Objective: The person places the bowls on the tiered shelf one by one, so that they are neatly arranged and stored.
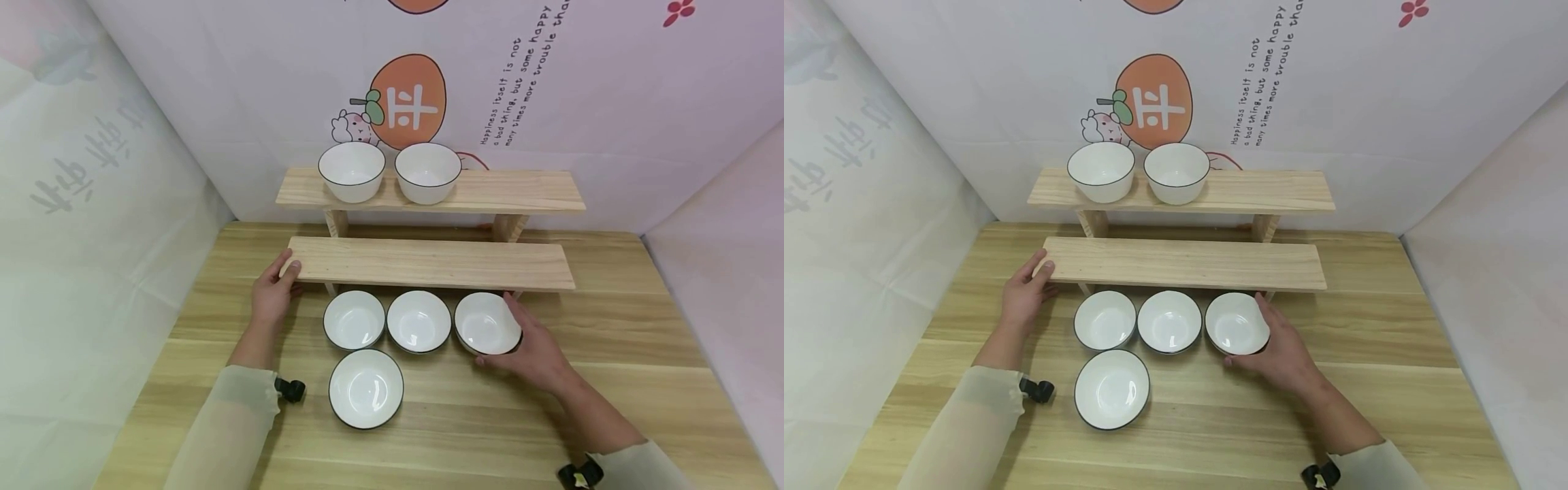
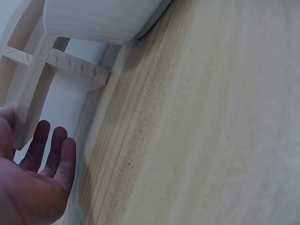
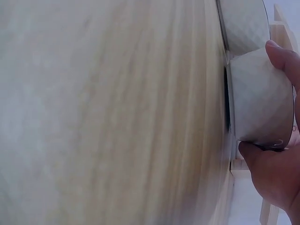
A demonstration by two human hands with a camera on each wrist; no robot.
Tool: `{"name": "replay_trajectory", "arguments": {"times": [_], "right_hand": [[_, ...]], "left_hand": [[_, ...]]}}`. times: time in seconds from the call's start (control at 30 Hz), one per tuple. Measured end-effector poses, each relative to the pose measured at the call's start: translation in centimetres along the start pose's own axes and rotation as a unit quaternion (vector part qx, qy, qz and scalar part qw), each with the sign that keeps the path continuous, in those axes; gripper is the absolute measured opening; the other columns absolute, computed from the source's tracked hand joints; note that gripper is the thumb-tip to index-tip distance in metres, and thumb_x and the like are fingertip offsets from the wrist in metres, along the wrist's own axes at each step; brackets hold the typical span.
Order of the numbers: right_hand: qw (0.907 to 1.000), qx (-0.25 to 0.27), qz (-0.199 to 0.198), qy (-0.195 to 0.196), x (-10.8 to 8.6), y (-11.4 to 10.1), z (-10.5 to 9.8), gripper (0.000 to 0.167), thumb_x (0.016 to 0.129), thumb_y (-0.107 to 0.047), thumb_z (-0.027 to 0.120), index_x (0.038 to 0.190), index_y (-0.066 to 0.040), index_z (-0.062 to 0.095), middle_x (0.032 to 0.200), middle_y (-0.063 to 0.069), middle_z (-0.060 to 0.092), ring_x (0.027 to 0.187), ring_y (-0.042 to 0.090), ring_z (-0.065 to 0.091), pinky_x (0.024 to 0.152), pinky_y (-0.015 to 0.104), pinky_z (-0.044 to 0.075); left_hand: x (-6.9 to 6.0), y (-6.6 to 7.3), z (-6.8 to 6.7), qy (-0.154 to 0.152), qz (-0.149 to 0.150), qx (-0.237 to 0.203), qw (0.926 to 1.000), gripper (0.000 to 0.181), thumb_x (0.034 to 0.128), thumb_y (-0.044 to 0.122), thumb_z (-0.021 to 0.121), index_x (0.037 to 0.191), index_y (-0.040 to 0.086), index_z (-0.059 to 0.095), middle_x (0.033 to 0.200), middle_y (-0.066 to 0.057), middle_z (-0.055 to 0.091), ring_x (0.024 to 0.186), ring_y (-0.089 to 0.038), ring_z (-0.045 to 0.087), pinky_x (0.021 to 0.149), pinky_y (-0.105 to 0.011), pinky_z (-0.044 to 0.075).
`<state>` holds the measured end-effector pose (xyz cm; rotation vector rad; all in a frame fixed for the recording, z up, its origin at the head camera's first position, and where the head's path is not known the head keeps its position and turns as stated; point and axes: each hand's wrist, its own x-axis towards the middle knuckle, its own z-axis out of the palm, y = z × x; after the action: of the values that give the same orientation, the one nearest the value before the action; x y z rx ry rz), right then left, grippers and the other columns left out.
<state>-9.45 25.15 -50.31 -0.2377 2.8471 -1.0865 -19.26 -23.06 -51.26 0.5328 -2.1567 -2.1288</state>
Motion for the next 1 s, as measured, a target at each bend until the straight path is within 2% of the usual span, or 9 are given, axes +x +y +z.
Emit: {"name": "replay_trajectory", "arguments": {"times": [0.27,0.53,0.8,1.0], "right_hand": [[0.9999,-0.010,-0.005,-0.001,-0.1,0.0,-0.4,0.140,0.062,-0.063,0.095,0.166,-0.008,0.019,0.165,0.025,0.029,0.145,0.050,0.035,0.113,0.066,0.037],[0.9999,-0.012,0.008,-0.001,-0.4,-0.1,-0.9,0.139,0.062,-0.063,0.095,0.167,-0.011,0.018,0.164,0.026,0.030,0.145,0.050,0.035,0.112,0.067,0.037],[1.0000,0.002,-0.004,0.003,-0.3,-0.3,-1.7,0.138,0.061,-0.062,0.096,0.167,-0.017,0.020,0.165,0.024,0.032,0.145,0.051,0.035,0.111,0.070,0.036],[0.9991,0.038,-0.015,0.013,0.0,-0.6,-2.4,0.133,0.062,-0.051,0.099,0.167,-0.019,0.024,0.164,0.022,0.034,0.144,0.049,0.037,0.110,0.067,0.037]], "left_hand": [[-2.0,2.5,0.4,-0.011,-0.006,0.003,0.9999,0.055,0.1021,0.031,0.069,0.154,0.022,0.053,0.164,-0.009,0.039,0.131,-0.028,0.056,0.105,-0.050,0.053],[-0.7,1.0,0.2,0.000,-0.013,0.003,0.9999,0.053,0.1015,0.034,0.070,0.152,0.027,0.055,0.161,-0.002,0.044,0.125,-0.023,0.058,0.103,-0.049,0.054],[-2.0,2.5,0.4,-0.004,-0.014,0.005,0.9999,0.053,0.1018,0.031,0.070,0.152,0.024,0.055,0.163,-0.004,0.041,0.124,-0.023,0.058,0.104,-0.050,0.053],[-2.2,2.8,0.4,-0.007,-0.011,0.008,0.9999,0.054,0.1016,0.031,0.070,0.152,0.023,0.054,0.164,-0.006,0.040,0.123,-0.021,0.057,0.104,-0.051,0.053]]}}
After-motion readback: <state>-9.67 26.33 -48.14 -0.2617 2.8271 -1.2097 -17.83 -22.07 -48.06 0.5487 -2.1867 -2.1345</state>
